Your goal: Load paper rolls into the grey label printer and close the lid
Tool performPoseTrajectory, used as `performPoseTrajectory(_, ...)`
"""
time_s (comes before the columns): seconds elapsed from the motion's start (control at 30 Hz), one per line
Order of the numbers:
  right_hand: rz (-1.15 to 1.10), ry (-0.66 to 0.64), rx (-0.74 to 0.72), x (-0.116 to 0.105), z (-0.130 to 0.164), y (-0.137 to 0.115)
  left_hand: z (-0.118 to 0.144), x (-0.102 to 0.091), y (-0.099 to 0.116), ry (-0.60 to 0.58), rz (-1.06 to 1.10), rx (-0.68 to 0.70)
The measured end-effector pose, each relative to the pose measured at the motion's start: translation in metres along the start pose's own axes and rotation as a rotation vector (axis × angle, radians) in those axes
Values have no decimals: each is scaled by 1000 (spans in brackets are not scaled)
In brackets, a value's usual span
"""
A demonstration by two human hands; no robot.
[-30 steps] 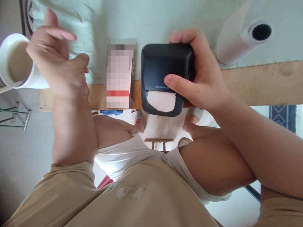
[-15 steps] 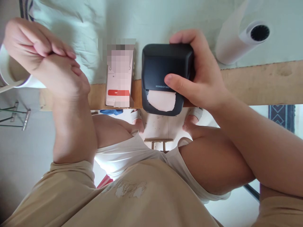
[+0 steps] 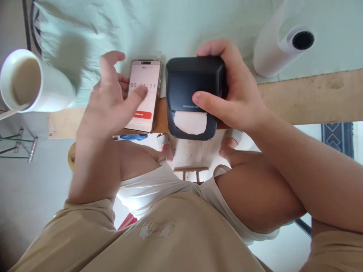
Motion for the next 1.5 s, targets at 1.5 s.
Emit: performPoseTrajectory(1.5,29,-4,-10,-1,0,-1,17,-9,21,-300,58,-4)
Point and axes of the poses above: each hand's wrist, its own z-axis away from the middle knuckle, its own x-axis out of the palm, y = z × x, the point moved 9 cm from there along -z, towards the middle knuckle, and after that the axes turned 2 degrees about x, right-handed, at the moved point
